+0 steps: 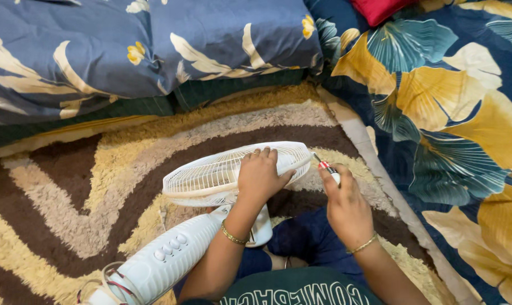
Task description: The person sits on a rug and uses a screwdriver to remove and reattach the front grille of a white pedestal fan. They unscrew fasteners, detach the grille, then reposition and re-secure it to the fan head.
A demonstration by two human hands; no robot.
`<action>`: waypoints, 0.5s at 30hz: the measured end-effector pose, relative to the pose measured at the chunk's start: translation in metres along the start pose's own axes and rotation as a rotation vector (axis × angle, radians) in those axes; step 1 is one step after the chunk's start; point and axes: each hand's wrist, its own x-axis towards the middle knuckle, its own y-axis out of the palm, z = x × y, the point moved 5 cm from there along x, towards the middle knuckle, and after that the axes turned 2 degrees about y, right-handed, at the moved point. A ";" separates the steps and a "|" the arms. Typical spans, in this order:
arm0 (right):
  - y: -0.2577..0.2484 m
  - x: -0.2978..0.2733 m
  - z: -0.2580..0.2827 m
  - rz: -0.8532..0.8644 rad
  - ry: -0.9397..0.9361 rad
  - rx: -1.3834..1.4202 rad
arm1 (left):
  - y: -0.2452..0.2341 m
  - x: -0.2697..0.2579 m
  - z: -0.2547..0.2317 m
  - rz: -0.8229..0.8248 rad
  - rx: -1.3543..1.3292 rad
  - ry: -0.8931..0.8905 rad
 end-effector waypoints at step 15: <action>0.003 0.017 -0.063 0.215 0.470 -0.361 | 0.010 0.012 -0.022 0.049 0.035 0.050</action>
